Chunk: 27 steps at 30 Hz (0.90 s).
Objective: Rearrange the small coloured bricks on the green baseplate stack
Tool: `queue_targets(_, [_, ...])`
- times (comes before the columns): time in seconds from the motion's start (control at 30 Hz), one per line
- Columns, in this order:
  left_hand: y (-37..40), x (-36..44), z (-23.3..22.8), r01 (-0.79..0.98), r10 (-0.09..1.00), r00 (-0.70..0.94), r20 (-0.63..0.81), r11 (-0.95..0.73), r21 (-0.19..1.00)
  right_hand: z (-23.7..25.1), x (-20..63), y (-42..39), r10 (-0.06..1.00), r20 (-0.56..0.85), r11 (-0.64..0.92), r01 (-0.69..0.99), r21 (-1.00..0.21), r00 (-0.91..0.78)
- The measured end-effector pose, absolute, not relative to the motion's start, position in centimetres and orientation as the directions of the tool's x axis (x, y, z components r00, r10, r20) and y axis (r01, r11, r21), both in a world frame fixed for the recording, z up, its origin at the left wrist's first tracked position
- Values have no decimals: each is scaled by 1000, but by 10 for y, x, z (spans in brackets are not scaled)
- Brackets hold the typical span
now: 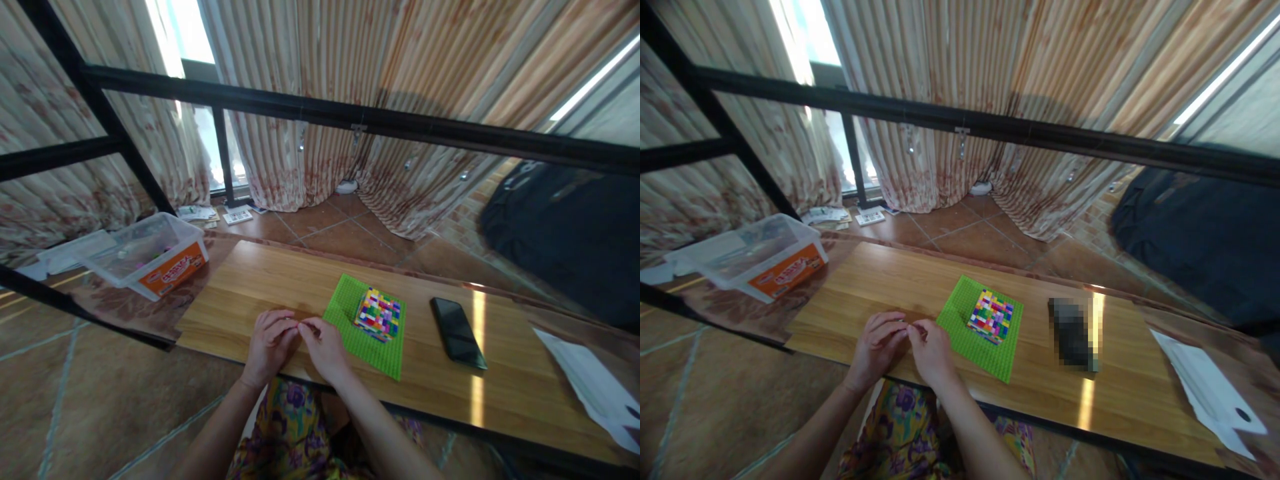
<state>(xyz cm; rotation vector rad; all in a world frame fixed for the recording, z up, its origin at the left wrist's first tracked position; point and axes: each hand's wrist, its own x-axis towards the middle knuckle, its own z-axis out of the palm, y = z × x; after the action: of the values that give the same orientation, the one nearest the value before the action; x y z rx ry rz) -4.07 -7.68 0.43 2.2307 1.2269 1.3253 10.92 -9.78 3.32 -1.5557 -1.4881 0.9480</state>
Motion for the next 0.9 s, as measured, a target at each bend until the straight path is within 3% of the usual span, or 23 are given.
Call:
queue_targets(0.2, [-78, -39, 6, 518, 777, 213, 592, -604, 606, 27, 102, -97, 990, -123, -129, 94, -987, 70])
queue_targets(0.3, [-80, -39, 9, 513, 799, 201, 567, -579, 634, 33, 105, -102, 968, -225, -216, -88, -972, 107])
queue_targets(0.43, [-82, -39, 14, 525, 829, 203, 521, -541, 657, 46, 121, -110, 953, -255, -214, -235, -948, 163])
queue_targets(0.67, [-82, -35, 17, 643, 884, 228, 409, -452, 619, 60, 156, -125, 944, -205, -136, -261, -956, 259])
queue_targets(0.9, [-79, -31, 10, 707, 872, 250, 422, -462, 535, 76, 192, -133, 917, -122, -47, -202, -978, 380])
